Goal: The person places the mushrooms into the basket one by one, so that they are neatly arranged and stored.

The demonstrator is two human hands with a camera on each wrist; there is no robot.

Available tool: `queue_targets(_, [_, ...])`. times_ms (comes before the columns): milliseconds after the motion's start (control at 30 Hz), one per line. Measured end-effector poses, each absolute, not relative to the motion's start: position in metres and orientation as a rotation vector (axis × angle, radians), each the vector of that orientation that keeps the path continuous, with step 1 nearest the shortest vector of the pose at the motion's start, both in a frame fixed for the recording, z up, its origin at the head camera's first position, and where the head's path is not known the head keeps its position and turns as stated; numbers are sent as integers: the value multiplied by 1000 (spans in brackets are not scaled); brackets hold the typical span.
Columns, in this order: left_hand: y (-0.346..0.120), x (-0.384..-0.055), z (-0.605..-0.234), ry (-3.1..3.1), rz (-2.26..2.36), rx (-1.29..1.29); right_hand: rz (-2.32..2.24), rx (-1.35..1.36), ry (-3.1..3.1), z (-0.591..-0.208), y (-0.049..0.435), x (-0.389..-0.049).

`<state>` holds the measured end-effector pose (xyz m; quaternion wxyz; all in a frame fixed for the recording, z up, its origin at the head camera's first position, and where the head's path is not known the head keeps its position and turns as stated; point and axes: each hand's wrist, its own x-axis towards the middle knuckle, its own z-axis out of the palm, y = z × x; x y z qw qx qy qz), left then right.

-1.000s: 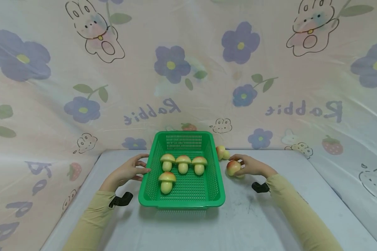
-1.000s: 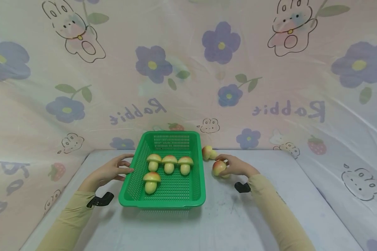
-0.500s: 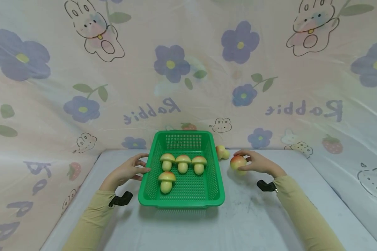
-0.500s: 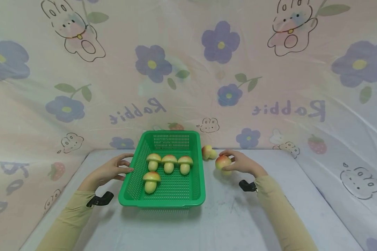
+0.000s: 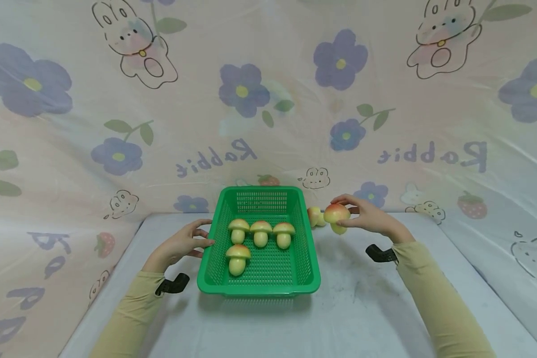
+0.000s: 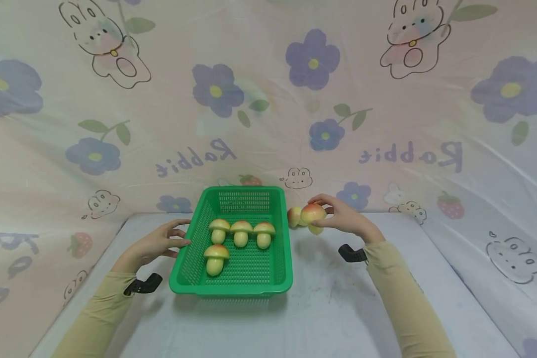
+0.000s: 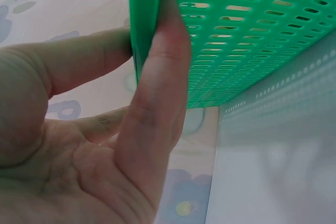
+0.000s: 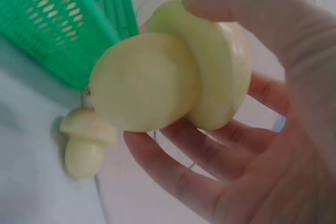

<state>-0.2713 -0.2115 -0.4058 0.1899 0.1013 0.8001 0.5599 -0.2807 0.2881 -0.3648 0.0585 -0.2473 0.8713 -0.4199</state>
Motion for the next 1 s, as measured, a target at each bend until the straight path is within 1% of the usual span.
queue_targets(200, [-211,-271,-405,2247,1574,290,-1295,-836,2605,-353,271,-281])
queue_targets(567, [-210,-271,-405,2245,1578,285,-1320,-1005,2490,-347,232,-277])
queue_targets(733, [-210,-270,-406,2255,1573,290,-1322,-1034,2439,-349,215,-275])
queue_targets(1000, [-210,-270,-406,2254,1579,293,-1267,-1007,2408,-357,187,-276])
